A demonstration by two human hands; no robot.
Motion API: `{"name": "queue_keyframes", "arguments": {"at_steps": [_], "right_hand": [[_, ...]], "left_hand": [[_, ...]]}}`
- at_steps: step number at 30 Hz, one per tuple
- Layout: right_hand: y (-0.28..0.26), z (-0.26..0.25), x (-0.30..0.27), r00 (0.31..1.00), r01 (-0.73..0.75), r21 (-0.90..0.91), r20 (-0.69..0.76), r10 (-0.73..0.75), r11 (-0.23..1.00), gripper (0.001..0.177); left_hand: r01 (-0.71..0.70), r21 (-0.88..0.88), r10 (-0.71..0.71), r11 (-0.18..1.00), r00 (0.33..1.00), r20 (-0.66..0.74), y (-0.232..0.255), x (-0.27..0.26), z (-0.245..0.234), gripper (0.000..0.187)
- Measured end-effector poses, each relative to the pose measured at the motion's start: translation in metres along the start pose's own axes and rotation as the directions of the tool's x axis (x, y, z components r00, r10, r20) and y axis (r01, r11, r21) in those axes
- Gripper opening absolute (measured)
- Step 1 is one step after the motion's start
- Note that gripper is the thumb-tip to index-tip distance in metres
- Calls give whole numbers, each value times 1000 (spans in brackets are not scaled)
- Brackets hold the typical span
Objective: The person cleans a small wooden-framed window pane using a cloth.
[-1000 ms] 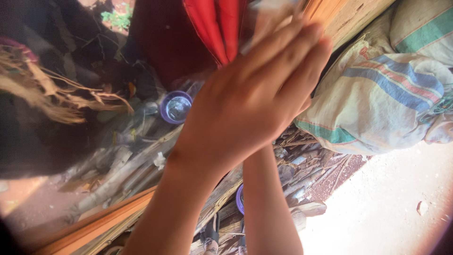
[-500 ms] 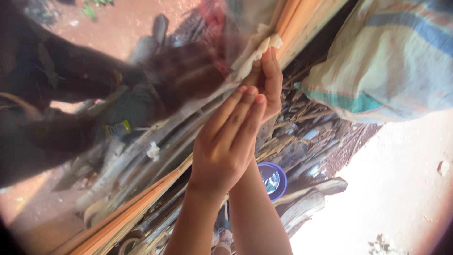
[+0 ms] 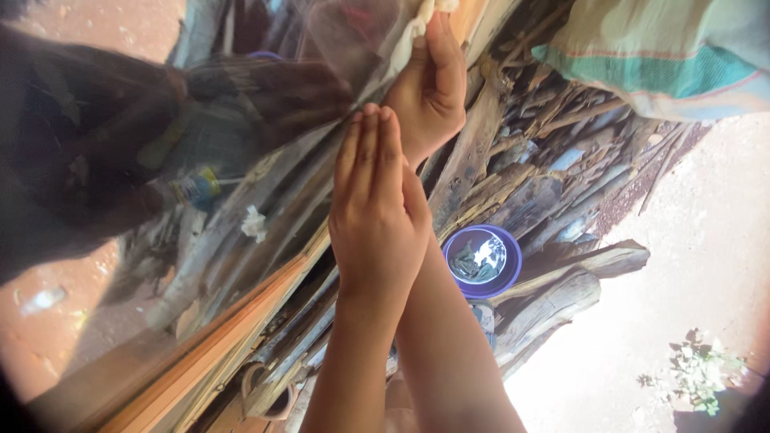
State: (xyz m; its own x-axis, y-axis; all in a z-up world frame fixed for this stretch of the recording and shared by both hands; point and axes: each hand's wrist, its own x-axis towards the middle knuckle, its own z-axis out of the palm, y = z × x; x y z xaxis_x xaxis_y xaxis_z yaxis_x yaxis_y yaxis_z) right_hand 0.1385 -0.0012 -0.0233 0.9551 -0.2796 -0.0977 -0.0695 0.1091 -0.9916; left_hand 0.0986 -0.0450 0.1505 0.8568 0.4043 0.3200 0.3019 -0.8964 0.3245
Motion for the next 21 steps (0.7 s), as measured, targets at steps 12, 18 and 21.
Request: {"name": "queue_keyframes", "arguments": {"at_steps": [12,18,21], "right_hand": [[87,16,49,992,-98,61,-76,102,993,19],[172,12,46,917,-399,-103,-43,397,911,22],[209,-26,42,793,-523,-226,227,566,822,30]], "left_hand": [[19,-25,-17,999,997,82,-31,-24,24,46],[29,-107,-25,994,999,39,-34,-27,18,47],[1,-140,6,990,999,49,-45,-22,11,43]]}}
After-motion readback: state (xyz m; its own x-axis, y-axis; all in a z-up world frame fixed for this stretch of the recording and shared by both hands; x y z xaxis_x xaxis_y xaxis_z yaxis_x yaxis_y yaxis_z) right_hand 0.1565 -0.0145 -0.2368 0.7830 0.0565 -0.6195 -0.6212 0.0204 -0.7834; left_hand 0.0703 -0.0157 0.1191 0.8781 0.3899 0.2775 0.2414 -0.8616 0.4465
